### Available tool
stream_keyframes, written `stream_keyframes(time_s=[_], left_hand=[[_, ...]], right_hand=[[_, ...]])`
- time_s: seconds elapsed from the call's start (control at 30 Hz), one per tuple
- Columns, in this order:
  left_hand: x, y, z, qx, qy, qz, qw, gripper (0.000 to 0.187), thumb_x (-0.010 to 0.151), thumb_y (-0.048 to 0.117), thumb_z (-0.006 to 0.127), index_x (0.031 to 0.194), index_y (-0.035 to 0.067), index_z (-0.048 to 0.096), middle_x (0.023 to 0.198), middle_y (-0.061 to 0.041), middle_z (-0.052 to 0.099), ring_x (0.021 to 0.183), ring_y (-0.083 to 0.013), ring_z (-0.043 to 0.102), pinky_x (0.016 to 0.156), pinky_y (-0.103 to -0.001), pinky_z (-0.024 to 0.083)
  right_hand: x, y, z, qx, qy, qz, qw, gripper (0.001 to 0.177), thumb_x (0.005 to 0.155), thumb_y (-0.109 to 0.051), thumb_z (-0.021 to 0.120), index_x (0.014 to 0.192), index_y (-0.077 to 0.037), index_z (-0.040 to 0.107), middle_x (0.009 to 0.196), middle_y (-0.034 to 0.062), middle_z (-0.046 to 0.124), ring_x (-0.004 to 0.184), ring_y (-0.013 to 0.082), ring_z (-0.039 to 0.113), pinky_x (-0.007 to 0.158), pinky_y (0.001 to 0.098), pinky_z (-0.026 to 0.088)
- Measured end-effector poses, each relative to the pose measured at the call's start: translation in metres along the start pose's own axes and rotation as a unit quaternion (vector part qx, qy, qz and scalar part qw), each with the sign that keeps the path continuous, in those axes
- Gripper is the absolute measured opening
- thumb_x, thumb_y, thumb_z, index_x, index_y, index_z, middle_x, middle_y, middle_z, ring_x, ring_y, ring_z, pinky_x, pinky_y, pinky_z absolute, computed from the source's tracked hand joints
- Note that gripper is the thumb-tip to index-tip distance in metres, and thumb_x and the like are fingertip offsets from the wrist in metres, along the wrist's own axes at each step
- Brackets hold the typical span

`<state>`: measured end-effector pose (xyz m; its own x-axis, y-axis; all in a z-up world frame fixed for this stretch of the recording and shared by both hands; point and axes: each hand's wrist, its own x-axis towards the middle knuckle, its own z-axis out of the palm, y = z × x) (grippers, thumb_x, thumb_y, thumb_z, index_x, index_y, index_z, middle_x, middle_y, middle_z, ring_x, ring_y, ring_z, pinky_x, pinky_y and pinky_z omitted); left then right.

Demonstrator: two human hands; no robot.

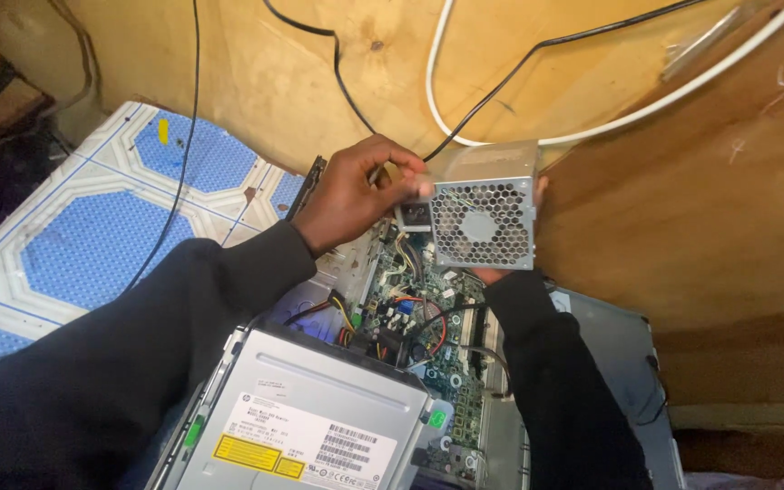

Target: Repairing or assembling a desktop computer, specifically handling the power supply unit.

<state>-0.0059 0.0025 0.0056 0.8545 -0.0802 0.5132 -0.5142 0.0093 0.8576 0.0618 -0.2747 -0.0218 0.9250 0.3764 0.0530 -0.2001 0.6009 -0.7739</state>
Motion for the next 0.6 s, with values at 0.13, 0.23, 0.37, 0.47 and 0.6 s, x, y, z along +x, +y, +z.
stream_keyframes(time_s=[0.13, 0.23, 0.37, 0.47, 0.6], left_hand=[[-0.001, 0.006, -0.002, 0.092, -0.035, 0.148, 0.984, 0.049, 0.082, 0.032, 0.09, 0.12, 0.009, 0.072, 0.114, -0.008, 0.065, 0.097, -0.0201, 0.067, 0.08, -0.036, 0.057], [-0.004, 0.022, -0.003, 0.169, -0.101, 0.176, 0.965, 0.074, 0.074, 0.04, 0.091, 0.136, 0.012, 0.062, 0.127, -0.01, 0.058, 0.107, -0.0275, 0.069, 0.088, -0.039, 0.059], [-0.008, 0.039, -0.009, 0.237, -0.141, 0.169, 0.946, 0.079, 0.077, 0.043, 0.087, 0.144, 0.015, 0.055, 0.137, -0.008, 0.058, 0.11, -0.0299, 0.07, 0.086, -0.04, 0.06], [-0.012, 0.051, -0.012, 0.256, -0.153, 0.175, 0.938, 0.079, 0.078, 0.044, 0.086, 0.144, 0.016, 0.055, 0.142, -0.007, 0.058, 0.111, -0.0303, 0.07, 0.085, -0.04, 0.06], [-0.016, 0.056, -0.018, 0.26, -0.19, 0.167, 0.932, 0.079, 0.074, 0.041, 0.087, 0.143, 0.018, 0.055, 0.144, -0.005, 0.06, 0.111, -0.0299, 0.072, 0.085, -0.04, 0.06]], right_hand=[[-0.003, 0.0, 0.011, -0.005, 0.001, -0.003, 1.0, 0.085, 0.095, -0.078, 0.039, 0.153, -0.015, 0.047, 0.142, 0.0146, 0.057, 0.129, 0.0339, 0.058, 0.111, 0.0552, 0.048], [-0.008, 0.003, 0.013, -0.015, 0.01, -0.026, 1.0, 0.081, 0.096, -0.074, 0.039, 0.154, -0.017, 0.044, 0.144, 0.0125, 0.056, 0.131, 0.0318, 0.057, 0.112, 0.0566, 0.048], [-0.012, 0.004, 0.013, 0.03, 0.014, -0.026, 0.999, 0.085, 0.096, -0.075, 0.04, 0.155, -0.014, 0.045, 0.145, 0.0138, 0.056, 0.128, 0.0335, 0.059, 0.109, 0.0544, 0.049], [-0.036, 0.002, 0.031, 0.009, 0.025, -0.032, 0.999, 0.086, 0.095, -0.076, 0.041, 0.154, -0.014, 0.046, 0.144, 0.0135, 0.058, 0.128, 0.0323, 0.06, 0.108, 0.0532, 0.049], [-0.077, 0.004, 0.061, 0.001, 0.07, -0.018, 0.997, 0.084, 0.094, -0.076, 0.043, 0.152, -0.016, 0.05, 0.143, 0.0104, 0.061, 0.128, 0.0301, 0.06, 0.11, 0.0518, 0.047]])
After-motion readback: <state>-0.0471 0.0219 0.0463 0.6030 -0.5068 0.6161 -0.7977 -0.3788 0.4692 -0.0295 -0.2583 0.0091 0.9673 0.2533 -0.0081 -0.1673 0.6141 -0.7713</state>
